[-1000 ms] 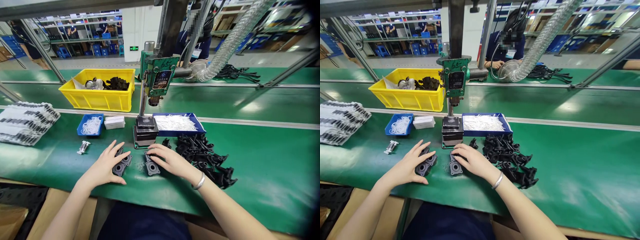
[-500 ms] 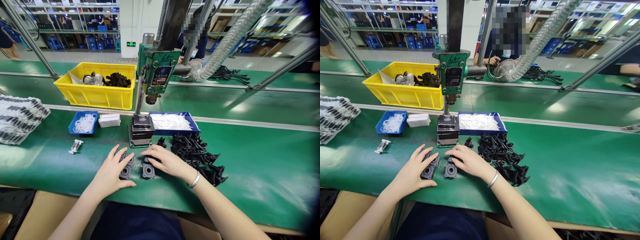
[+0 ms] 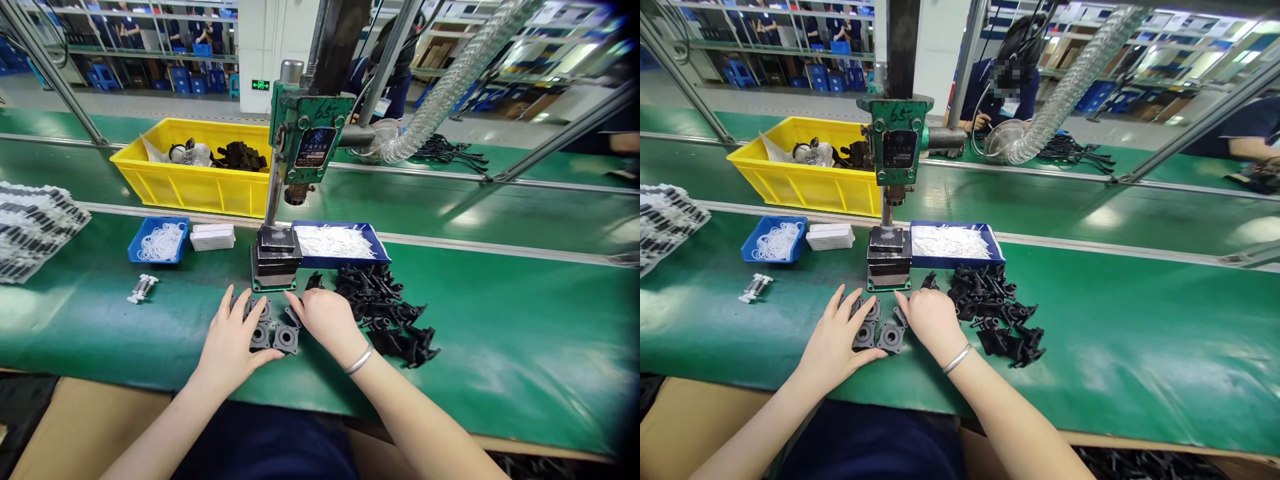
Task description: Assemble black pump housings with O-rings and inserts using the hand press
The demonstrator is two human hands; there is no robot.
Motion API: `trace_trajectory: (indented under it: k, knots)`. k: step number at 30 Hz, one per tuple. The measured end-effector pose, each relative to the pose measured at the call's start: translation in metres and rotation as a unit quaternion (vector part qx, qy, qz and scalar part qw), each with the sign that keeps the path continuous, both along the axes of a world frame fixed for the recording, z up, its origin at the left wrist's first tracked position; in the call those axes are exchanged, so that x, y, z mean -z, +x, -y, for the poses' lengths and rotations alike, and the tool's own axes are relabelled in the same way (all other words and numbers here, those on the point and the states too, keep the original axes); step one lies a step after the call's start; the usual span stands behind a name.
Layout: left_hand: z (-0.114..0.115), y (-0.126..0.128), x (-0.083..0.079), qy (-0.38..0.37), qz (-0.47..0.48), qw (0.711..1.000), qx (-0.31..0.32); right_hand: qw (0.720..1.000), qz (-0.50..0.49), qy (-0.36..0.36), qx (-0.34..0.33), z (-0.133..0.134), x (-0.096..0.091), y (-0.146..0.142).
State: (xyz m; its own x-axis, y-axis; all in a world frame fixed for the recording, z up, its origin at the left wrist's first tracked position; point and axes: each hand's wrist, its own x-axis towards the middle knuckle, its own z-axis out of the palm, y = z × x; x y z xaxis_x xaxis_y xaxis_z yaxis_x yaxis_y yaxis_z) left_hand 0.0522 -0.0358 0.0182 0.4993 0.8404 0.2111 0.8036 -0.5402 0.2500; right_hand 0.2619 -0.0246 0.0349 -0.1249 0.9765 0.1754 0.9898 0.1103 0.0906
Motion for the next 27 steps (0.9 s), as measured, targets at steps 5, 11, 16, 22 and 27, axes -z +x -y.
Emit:
trace_trajectory:
  k: [5,11,16,22,27]
  knots:
    - [0.002,0.003,0.0,0.0,0.0,1.0,0.005,1.0,0.003,-0.009,0.008,-0.003,0.0,-0.002]
    - [0.005,0.004,-0.002,0.003,-0.011,1.0,0.004,0.999,-0.008,-0.026,0.039,-0.007,-0.001,0.0]
    - [0.007,0.012,-0.002,0.011,-0.012,1.0,-0.011,0.997,-0.042,-0.054,0.04,0.0,-0.006,0.001]
    - [0.005,0.012,-0.004,-0.033,0.011,0.999,-0.002,0.951,-0.305,-0.004,-0.048,0.029,-0.002,0.033]
    - [-0.014,-0.021,-0.005,-0.142,0.081,0.984,0.069,0.9,-0.378,-0.094,-0.196,0.044,0.024,0.031]
